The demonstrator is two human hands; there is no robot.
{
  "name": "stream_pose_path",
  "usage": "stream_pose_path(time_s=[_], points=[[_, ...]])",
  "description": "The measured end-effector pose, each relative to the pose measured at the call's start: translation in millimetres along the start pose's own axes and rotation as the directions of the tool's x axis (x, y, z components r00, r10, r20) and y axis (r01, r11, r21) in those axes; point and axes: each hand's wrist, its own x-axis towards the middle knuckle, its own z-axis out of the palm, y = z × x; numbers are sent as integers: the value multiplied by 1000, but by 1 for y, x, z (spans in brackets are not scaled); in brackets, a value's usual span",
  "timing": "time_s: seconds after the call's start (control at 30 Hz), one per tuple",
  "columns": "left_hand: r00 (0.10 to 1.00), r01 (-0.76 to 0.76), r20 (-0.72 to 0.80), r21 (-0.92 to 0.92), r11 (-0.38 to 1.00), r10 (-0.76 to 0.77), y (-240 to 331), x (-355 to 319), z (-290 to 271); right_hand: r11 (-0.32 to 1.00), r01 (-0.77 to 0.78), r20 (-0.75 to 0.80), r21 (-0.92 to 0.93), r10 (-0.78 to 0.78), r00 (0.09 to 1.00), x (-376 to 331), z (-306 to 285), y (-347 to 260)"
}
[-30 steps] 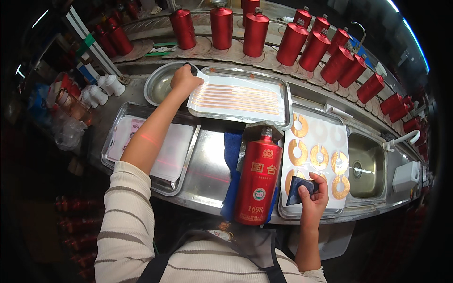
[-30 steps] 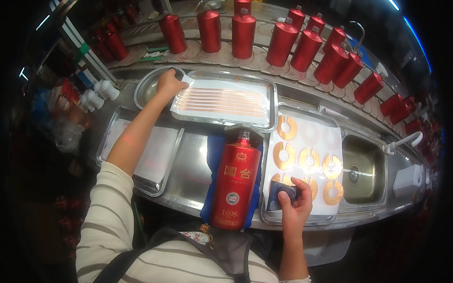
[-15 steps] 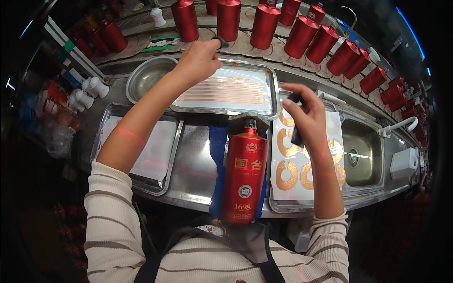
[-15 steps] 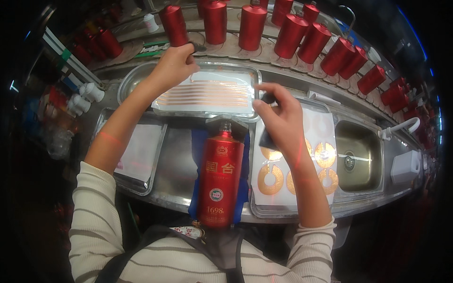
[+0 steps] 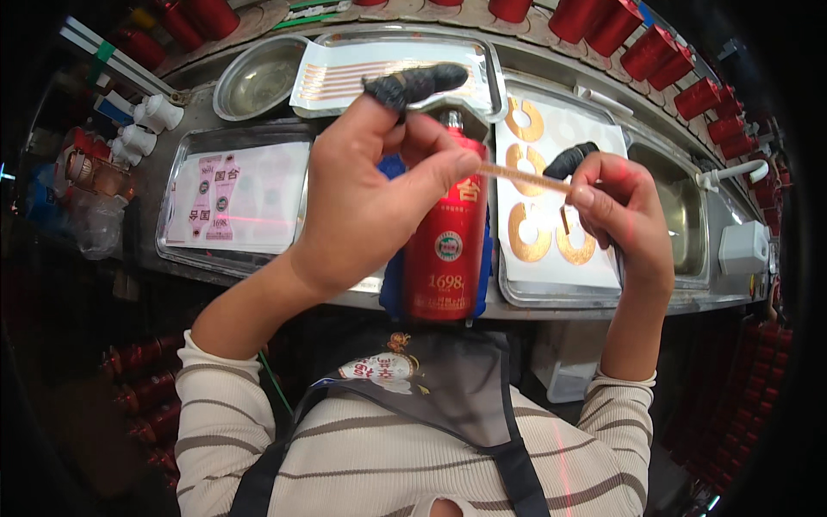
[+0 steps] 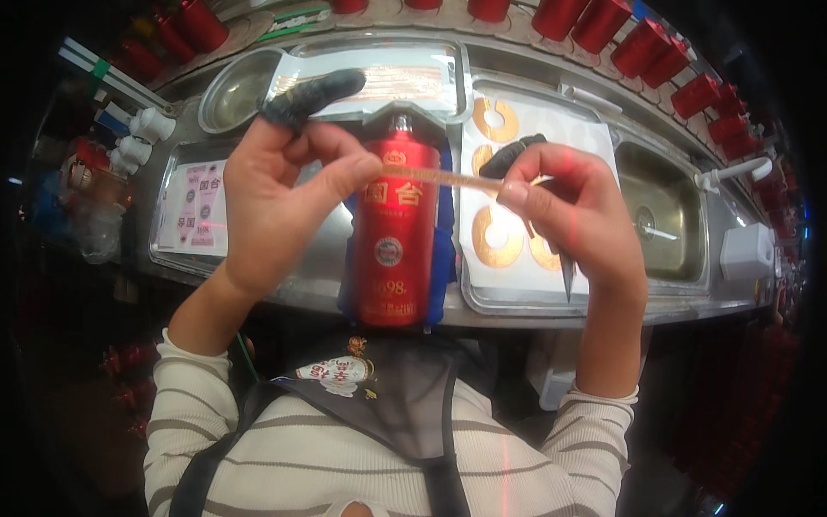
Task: The person picks up a red cylindrical container, places a circular gold seal on the top, and then applies a rectangular paper label to the side. They smooth the label with their fingers and rotate the container to check alignment before placing it back on the counter.
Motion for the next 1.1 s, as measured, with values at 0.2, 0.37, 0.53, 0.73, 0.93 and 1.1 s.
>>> stream_pose_path(time_s=[0.2,0.37,0.53,0.73,0.93,1.1], points=[[971,225,-76,-49,973,-229,-18,-132,6,993,-117,-55,3,117,992,-90,69,40],[943,277,-147,-153,949,-299,-34,-167,9,964,-247,-52,100,253,966,-103,93,71],[939,272,-166,-177,946,-301,-45,-165,11,956,-180,-108,231,209,972,-101,104,79],[937,265,-176,-201,943,-301,-55,-169,15,954,-138,-129,267,177,976,-102,109,84],[937,265,-177,-206,942,-302,-47,-170,15,940,-173,-120,295,216,969,-103,107,86],[940,267,-169,-171,948,-295,-50,-168,13,954,-109,-155,278,156,975,-99,112,91]])
